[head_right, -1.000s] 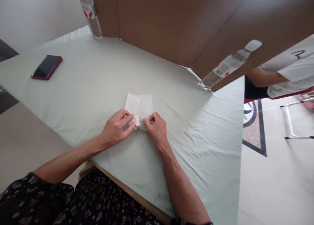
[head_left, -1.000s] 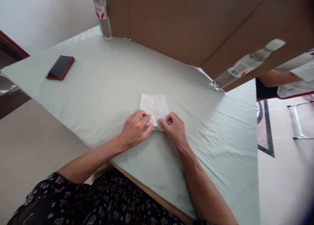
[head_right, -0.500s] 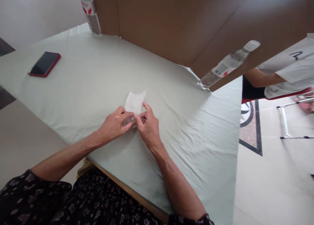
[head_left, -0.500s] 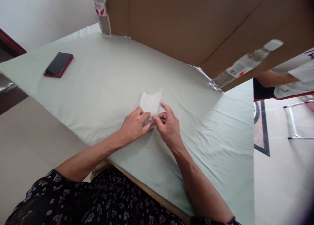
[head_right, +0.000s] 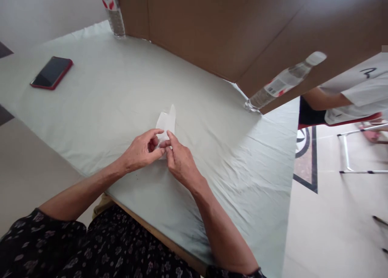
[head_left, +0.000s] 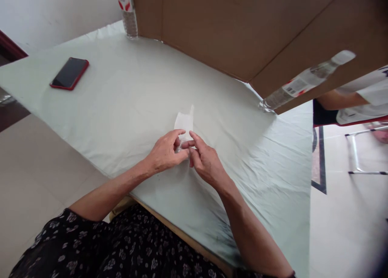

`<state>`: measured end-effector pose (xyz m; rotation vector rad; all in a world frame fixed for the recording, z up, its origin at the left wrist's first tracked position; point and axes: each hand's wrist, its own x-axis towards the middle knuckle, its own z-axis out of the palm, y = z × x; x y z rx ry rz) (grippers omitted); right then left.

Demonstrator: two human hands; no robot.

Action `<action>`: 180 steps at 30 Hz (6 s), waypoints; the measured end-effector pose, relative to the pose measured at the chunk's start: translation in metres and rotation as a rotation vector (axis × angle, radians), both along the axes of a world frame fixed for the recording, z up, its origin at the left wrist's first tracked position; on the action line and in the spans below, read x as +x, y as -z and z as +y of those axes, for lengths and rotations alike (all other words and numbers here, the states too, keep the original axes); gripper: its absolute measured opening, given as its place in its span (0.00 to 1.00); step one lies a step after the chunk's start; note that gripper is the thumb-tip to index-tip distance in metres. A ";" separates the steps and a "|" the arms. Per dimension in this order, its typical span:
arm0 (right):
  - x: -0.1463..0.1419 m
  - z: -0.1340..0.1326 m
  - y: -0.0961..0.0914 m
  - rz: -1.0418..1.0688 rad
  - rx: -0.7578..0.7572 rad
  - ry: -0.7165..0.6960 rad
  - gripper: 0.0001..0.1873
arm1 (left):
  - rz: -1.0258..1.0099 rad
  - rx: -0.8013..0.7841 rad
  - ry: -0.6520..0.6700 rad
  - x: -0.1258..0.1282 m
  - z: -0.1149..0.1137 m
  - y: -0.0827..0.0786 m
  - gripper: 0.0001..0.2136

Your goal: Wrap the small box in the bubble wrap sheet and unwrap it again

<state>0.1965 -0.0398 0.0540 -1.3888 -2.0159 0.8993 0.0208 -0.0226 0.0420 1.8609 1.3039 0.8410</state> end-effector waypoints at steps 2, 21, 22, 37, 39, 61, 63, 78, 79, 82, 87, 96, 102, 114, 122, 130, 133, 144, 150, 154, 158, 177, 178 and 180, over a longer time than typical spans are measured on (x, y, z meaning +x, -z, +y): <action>0.001 0.005 -0.002 -0.028 0.000 -0.039 0.31 | 0.029 0.010 -0.056 0.004 0.000 0.003 0.19; 0.008 0.015 0.014 -0.185 0.289 -0.013 0.26 | 0.189 0.301 -0.103 0.012 -0.004 0.019 0.09; 0.009 0.016 0.014 -0.164 0.286 -0.004 0.25 | 0.208 0.311 -0.096 0.012 -0.004 0.019 0.08; 0.006 0.032 0.032 -0.041 0.343 0.118 0.19 | 0.259 0.502 -0.095 0.013 -0.004 0.022 0.08; 0.010 0.035 0.030 0.050 0.297 0.192 0.18 | 0.269 0.515 -0.097 0.013 -0.004 0.022 0.06; 0.003 0.097 0.019 0.262 -0.481 0.230 0.19 | 0.255 0.684 -0.052 0.013 -0.002 0.024 0.16; 0.002 0.099 0.019 0.224 -0.481 0.217 0.18 | 0.266 0.694 -0.019 0.012 0.000 0.024 0.15; -0.003 0.100 0.026 0.284 -0.312 0.166 0.15 | 0.184 0.580 0.029 0.009 0.002 0.030 0.11; -0.005 0.101 0.025 0.306 -0.329 0.156 0.15 | 0.187 0.581 0.025 0.009 0.002 0.030 0.11; -0.009 0.100 0.026 0.423 -0.362 0.166 0.14 | 0.183 0.580 0.012 0.009 0.002 0.031 0.11; -0.012 0.091 0.029 0.696 -0.438 0.233 0.18 | 0.125 0.552 0.025 0.008 0.003 0.032 0.11; -0.019 0.078 0.027 0.871 -0.504 0.197 0.23 | 0.153 0.512 -0.056 0.009 0.000 0.034 0.11; -0.018 0.063 0.021 0.787 -0.393 0.194 0.19 | 0.180 0.498 -0.177 0.011 -0.004 0.033 0.09; -0.001 0.014 0.023 0.375 0.061 0.128 0.07 | 0.013 0.367 -0.238 0.010 -0.001 0.037 0.25; 0.015 -0.003 0.047 0.134 0.381 -0.103 0.21 | -0.038 0.221 0.045 -0.007 0.005 0.028 0.11; 0.020 0.011 0.055 0.122 0.389 -0.150 0.22 | 0.013 0.194 0.311 -0.031 0.008 0.022 0.25; 0.019 0.023 0.043 0.233 0.238 -0.105 0.18 | -0.010 0.217 0.273 -0.028 0.010 0.026 0.27; 0.013 0.031 0.023 0.522 -0.427 0.008 0.22 | -0.170 -0.212 0.082 -0.023 0.010 0.010 0.20; 0.012 0.030 0.030 0.542 -0.405 -0.041 0.39 | -0.005 -0.167 -0.028 -0.021 0.009 0.007 0.23; 0.014 0.037 0.035 0.468 -0.394 -0.032 0.45 | -0.202 -0.282 0.003 -0.023 0.007 0.006 0.38; 0.018 0.040 0.038 0.309 -0.264 -0.001 0.47 | -0.362 -0.357 0.017 -0.021 0.007 0.008 0.36; 0.026 0.047 0.047 0.065 0.019 -0.091 0.35 | -0.211 -0.365 0.048 -0.023 0.009 0.006 0.22; 0.026 0.047 0.047 0.060 0.015 -0.101 0.35 | -0.189 -0.370 0.043 -0.022 0.009 0.005 0.20; 0.025 0.048 0.047 0.058 0.009 -0.111 0.36 | -0.158 -0.377 0.031 -0.022 0.009 0.003 0.18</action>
